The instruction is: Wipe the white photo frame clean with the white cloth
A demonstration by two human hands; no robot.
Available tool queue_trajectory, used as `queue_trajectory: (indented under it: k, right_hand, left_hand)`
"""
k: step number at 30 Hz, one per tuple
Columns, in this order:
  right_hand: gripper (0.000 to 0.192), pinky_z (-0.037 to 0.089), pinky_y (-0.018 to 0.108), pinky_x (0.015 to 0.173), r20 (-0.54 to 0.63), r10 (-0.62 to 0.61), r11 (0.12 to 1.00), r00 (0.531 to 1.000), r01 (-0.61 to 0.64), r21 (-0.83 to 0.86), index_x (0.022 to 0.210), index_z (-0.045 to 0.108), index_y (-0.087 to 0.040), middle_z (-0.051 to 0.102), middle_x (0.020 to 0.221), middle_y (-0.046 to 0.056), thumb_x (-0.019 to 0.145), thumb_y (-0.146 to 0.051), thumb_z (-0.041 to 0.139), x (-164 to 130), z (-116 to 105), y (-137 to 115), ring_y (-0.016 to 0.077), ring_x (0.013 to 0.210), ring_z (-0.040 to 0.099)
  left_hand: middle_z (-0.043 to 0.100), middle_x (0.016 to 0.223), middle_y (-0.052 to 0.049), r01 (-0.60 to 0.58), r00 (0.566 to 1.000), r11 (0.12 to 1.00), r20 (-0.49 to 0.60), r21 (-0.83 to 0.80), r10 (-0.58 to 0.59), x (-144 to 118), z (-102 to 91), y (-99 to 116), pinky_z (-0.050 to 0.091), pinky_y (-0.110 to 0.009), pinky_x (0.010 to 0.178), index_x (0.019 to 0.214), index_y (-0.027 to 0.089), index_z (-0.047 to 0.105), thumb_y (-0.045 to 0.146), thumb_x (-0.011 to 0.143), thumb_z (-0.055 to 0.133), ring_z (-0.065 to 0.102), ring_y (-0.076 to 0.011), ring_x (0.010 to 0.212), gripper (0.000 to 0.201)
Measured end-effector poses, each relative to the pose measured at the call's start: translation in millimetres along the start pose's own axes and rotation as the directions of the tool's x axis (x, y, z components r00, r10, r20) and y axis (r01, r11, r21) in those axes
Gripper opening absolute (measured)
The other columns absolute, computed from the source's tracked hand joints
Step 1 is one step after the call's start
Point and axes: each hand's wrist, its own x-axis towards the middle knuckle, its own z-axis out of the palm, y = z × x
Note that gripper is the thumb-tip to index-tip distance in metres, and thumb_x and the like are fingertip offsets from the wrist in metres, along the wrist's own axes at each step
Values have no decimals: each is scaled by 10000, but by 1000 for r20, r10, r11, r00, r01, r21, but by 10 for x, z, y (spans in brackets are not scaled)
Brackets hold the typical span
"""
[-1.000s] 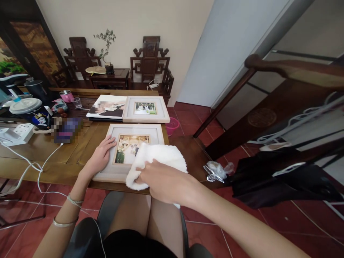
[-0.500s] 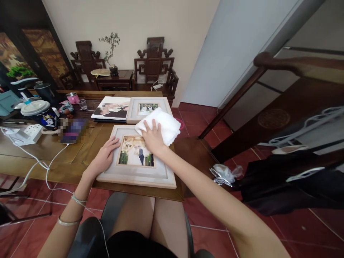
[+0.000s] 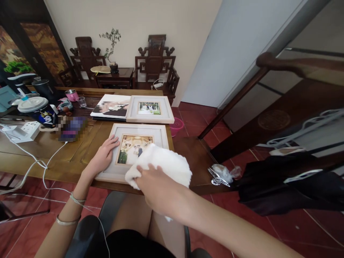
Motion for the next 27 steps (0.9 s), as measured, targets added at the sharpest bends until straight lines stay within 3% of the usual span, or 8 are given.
queue_trajectory:
  k: [3,6,8,10,14,16,20,27]
  right_hand:
    - [554,477,393,910,22,-37,999,999,36,35,1215,648,-156,618,1272,169,738,38,446,-28,-33,-82,320,1118,604]
    - [631,485,402,901,-22,74,997,997,-74,2,1323,571,-163,553,1366,173,741,40,434,202,56,-21,354,1200,550]
    - [675,441,500,967,-116,177,981,977,-185,-64,1406,486,-157,408,1496,178,755,21,454,450,152,100,428,1313,415]
    - [699,319,624,1042,-245,251,949,937,-288,-129,1452,420,-133,262,1567,186,768,-4,484,720,224,279,492,1379,256]
    - [634,233,676,1069,-441,287,910,850,-386,-151,1460,401,-106,145,1595,192,832,-42,467,1160,188,698,511,1406,144]
    - [591,223,681,1075,-473,221,923,853,-340,-182,1436,449,-138,154,1602,149,852,-46,442,1282,115,858,492,1419,118]
    - [599,207,673,1088,-399,36,948,916,-158,-277,1388,516,-158,203,1597,110,819,4,423,1278,59,944,452,1434,114]
    - [772,247,605,1114,-144,-123,989,982,109,-101,1386,521,-187,310,1556,119,673,86,411,574,132,462,361,1440,207]
  left_hand:
    - [538,1404,-143,-9,1000,1000,-2,-4,9,-6,-8,13,318,-520,1161,1219,110,623,-3,808,361,351,-261,1416,500]
    - [541,1401,-146,-15,1000,1000,4,7,15,-9,-15,20,317,-520,1161,1226,104,619,-5,812,357,347,-258,1418,501]
    - [539,1401,-155,-12,1000,1000,10,17,12,-6,-14,20,315,-512,1164,1223,92,620,-6,815,355,344,-259,1420,496]
    - [539,1404,-149,-11,1000,1000,14,22,11,-2,-11,17,315,-508,1164,1223,97,621,-10,814,356,342,-256,1420,499]
    - [535,1407,-155,-12,1000,1000,15,7,12,3,1,8,309,-520,1164,1225,96,621,-5,820,367,340,-262,1421,489]
    - [530,1410,-156,-8,1000,1000,6,-13,8,1,7,5,303,-532,1163,1229,102,622,-4,816,378,337,-266,1423,491]
    - [530,1408,-163,6,1000,1000,1,-12,-6,-5,21,5,305,-528,1162,1221,96,624,-13,815,370,339,-266,1422,491]
    - [538,1399,-162,-9,1000,1000,-20,8,9,-11,43,-3,322,-510,1158,1213,87,623,-19,809,364,350,-266,1416,491]
